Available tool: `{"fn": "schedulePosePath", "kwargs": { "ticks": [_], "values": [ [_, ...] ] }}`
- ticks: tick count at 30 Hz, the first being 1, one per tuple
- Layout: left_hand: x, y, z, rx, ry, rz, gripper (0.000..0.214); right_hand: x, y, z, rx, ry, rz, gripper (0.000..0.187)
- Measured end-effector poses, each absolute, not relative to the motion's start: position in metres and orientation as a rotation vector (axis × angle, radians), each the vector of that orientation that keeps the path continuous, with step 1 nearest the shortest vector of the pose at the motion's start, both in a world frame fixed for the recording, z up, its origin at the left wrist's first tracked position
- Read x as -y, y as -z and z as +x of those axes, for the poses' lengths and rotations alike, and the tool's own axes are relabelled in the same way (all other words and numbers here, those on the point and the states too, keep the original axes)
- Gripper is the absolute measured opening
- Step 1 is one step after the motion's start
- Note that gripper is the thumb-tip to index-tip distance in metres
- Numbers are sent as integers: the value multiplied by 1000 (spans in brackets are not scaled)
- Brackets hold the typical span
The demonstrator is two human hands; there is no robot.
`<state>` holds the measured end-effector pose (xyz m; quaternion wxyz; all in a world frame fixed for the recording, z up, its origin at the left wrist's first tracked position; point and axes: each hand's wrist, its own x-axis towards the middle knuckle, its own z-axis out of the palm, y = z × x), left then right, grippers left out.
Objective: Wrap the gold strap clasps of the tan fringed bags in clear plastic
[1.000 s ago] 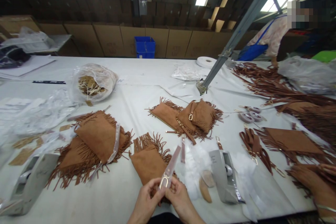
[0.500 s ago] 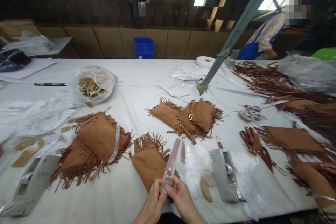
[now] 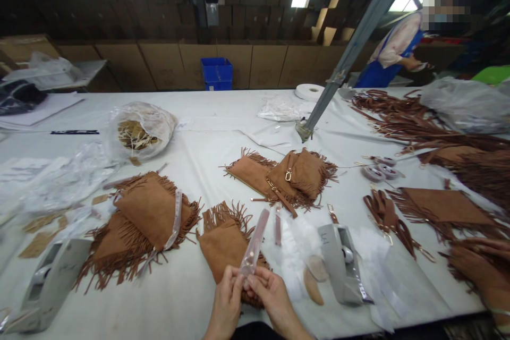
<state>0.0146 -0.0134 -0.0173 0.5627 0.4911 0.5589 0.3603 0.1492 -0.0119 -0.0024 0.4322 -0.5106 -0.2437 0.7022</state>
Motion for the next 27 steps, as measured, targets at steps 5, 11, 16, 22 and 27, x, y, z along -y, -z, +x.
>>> {"fn": "schedulePosePath", "kwargs": {
  "ticks": [5, 11, 16, 22, 27],
  "values": [
    [12, 9, 15, -1375, -813, 1163, 34, 10, 4, 148, 646, -1686, -1364, 41],
    [11, 1, 13, -1376, -771, 1171, 38, 8, 4, 145, 633, -1741, -1357, 41],
    [11, 1, 12, -1441, -865, 1095, 42, 6, -2, 144, 541, -1805, -1327, 39],
    [10, 2, 8, -1302, -864, 1066, 38, 3, -3, 149, 524, -1925, -1309, 37],
    [8, 3, 13, -1261, -858, 980, 43, 4, 2, 148, 584, -1775, -1375, 39]
  ]
}}
